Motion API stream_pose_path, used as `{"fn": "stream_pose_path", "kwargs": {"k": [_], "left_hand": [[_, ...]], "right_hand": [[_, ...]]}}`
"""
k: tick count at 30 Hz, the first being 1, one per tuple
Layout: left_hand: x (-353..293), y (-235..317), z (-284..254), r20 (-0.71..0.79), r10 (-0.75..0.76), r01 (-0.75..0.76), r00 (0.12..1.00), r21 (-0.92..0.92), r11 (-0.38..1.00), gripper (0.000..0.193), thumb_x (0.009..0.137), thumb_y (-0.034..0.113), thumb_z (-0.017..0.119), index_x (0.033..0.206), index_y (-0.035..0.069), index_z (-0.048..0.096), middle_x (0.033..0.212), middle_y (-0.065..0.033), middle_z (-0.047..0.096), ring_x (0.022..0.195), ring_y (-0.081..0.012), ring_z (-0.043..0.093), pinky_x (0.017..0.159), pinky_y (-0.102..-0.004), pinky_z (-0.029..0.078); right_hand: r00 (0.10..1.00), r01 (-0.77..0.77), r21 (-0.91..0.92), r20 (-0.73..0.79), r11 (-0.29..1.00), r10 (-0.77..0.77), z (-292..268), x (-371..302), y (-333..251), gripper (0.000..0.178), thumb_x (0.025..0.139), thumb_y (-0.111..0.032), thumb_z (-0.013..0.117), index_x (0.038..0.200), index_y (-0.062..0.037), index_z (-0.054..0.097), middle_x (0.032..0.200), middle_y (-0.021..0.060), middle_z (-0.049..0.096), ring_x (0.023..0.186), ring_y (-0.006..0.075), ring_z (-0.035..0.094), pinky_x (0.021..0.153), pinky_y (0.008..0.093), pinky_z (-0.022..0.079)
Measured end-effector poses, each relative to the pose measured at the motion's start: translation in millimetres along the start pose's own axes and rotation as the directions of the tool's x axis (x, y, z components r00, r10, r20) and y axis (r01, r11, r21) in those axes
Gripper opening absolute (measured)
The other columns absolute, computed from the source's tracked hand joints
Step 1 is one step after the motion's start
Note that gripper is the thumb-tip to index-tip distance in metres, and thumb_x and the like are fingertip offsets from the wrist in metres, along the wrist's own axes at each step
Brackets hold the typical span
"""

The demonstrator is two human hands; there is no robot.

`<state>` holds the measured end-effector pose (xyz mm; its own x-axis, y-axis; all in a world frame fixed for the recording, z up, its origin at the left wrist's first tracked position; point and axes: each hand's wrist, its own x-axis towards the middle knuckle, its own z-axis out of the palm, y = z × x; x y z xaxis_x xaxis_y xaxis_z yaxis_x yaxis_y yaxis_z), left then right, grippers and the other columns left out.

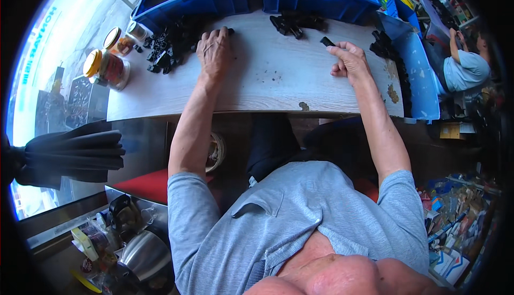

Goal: Manually assemble small black plastic components at a factory workbench.

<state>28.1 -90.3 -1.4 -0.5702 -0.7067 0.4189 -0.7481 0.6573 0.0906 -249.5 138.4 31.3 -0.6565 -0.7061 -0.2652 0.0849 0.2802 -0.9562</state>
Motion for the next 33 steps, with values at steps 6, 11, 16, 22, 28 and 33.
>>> {"fn": "stream_pose_path", "kwargs": {"k": [6, 11, 16, 22, 28, 33], "left_hand": [[9, -4, -2, -0.063, -0.031, 0.018, 0.998, -0.197, 0.980, 0.022, 0.093, 0.023, 0.063, 0.106, 0.010, 0.075, 0.103, -0.0163, 0.070, 0.100, -0.0364, 0.065, 0.087, -0.0458, 0.051], [13, -21, 8, -0.106, -0.145, 0.121, 0.984, -0.207, 0.971, 0.034, 0.100, 0.037, 0.058, 0.097, 0.009, 0.077, 0.098, -0.0183, 0.070, 0.094, -0.0395, 0.065, 0.086, -0.0494, 0.050], [-5, 9, 5, -0.173, -0.013, -0.030, 0.985, -0.240, 0.970, 0.024, 0.094, 0.024, 0.064, 0.110, 0.009, 0.073, 0.106, -0.0159, 0.072, 0.101, -0.0377, 0.065, 0.090, -0.0468, 0.051], [-20, 47, -3, -0.097, 0.113, -0.137, 0.989, -0.294, 0.946, 0.031, 0.090, 0.009, 0.064, 0.120, 0.011, 0.068, 0.114, -0.0107, 0.073, 0.110, -0.0347, 0.065, 0.093, -0.0444, 0.053], [-21, 52, -9, -0.068, 0.131, -0.146, 0.989, -0.302, 0.942, 0.029, 0.093, 0.013, 0.064, 0.122, 0.011, 0.068, 0.117, -0.0098, 0.073, 0.113, -0.0340, 0.065, 0.093, -0.0439, 0.054], [-21, 52, -10, -0.078, 0.118, -0.136, 0.990, -0.298, 0.945, 0.029, 0.093, 0.013, 0.065, 0.122, 0.011, 0.069, 0.117, -0.0097, 0.074, 0.113, -0.0341, 0.065, 0.094, -0.0442, 0.054]], "right_hand": [[0.936, -0.006, 0.194, -0.343, 0.981, 0.074, -69, 32, 1, 0.035, 0.082, -0.020, 0.083, 0.110, -0.0066, 0.068, 0.056, 0.0025, 0.050, 0.052, 0.0200, 0.062, 0.057, 0.0398, 0.061], [0.899, 0.032, 0.164, -0.435, 0.986, 0.044, -74, 34, -8, 0.033, 0.082, -0.021, 0.083, 0.109, -0.0077, 0.070, 0.057, 0.0022, 0.050, 0.052, 0.0192, 0.061, 0.056, 0.0383, 0.061], [0.953, -0.032, 0.080, -0.297, 0.996, 0.054, -32, 38, -15, 0.039, 0.080, -0.027, 0.085, 0.109, -0.0052, 0.069, 0.066, 0.0046, 0.054, 0.051, 0.0171, 0.059, 0.051, 0.0341, 0.058], [0.978, -0.106, -0.166, -0.198, 0.980, 0.072, 20, 61, -26, 0.037, 0.082, -0.034, 0.085, 0.107, -0.0094, 0.071, 0.061, 0.0006, 0.052, 0.048, 0.0129, 0.056, 0.046, 0.0309, 0.054], [0.978, -0.076, -0.261, -0.210, 0.962, 0.020, 38, 76, -23, 0.036, 0.082, -0.033, 0.083, 0.104, -0.0060, 0.073, 0.071, 0.0034, 0.062, 0.050, 0.0131, 0.057, 0.046, 0.0277, 0.053], [0.980, -0.058, -0.219, -0.200, 0.974, 0.014, 34, 77, -18, 0.033, 0.085, -0.028, 0.079, 0.111, -0.0075, 0.074, 0.081, 0.0061, 0.068, 0.054, 0.0137, 0.061, 0.048, 0.0292, 0.055]]}}
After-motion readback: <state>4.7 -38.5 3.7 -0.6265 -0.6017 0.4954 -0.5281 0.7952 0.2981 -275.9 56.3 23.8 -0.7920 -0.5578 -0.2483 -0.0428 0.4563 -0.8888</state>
